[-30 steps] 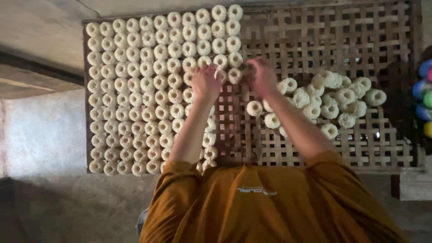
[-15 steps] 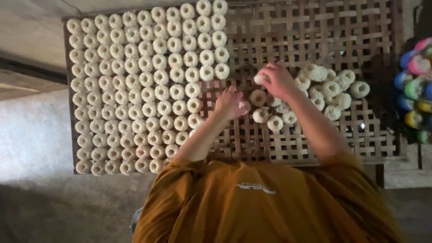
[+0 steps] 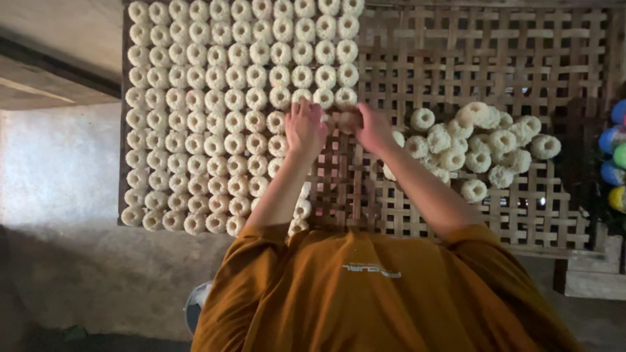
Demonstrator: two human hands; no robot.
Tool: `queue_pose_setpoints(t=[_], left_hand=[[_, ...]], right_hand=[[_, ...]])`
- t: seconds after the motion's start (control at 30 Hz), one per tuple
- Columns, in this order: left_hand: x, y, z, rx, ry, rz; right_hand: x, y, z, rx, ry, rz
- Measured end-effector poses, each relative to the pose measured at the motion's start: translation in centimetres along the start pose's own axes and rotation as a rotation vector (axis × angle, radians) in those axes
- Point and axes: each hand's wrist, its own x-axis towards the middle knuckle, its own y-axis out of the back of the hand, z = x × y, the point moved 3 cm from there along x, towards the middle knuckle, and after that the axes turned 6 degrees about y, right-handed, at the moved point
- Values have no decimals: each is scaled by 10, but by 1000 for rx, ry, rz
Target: The person arranges white dough rings on a woven tray, then places colorful plastic bottle caps into a small woven basket. The person handles the dough rings and caps by hand without using tools.
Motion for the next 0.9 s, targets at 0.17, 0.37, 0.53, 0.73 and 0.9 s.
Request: queue_pose_setpoints(t=[0.17,0.37,0.53,0.73,0.9], left_hand=[[11,1,-8,-10,87,-13],[15,-1,-9,20,142,-67],[16,4,-8,13,197,-166],[12,32,11,-69,212,-98],[-12,-10,82,-272,264,-701]], right_hand=[[7,8,-19,-55,-17,13],[13,7,-32,114,-110,48],[9,12,-45,89,-5,68],[4,37,-5,52,-248,-85],[-19,118,75,-387,-74,36]])
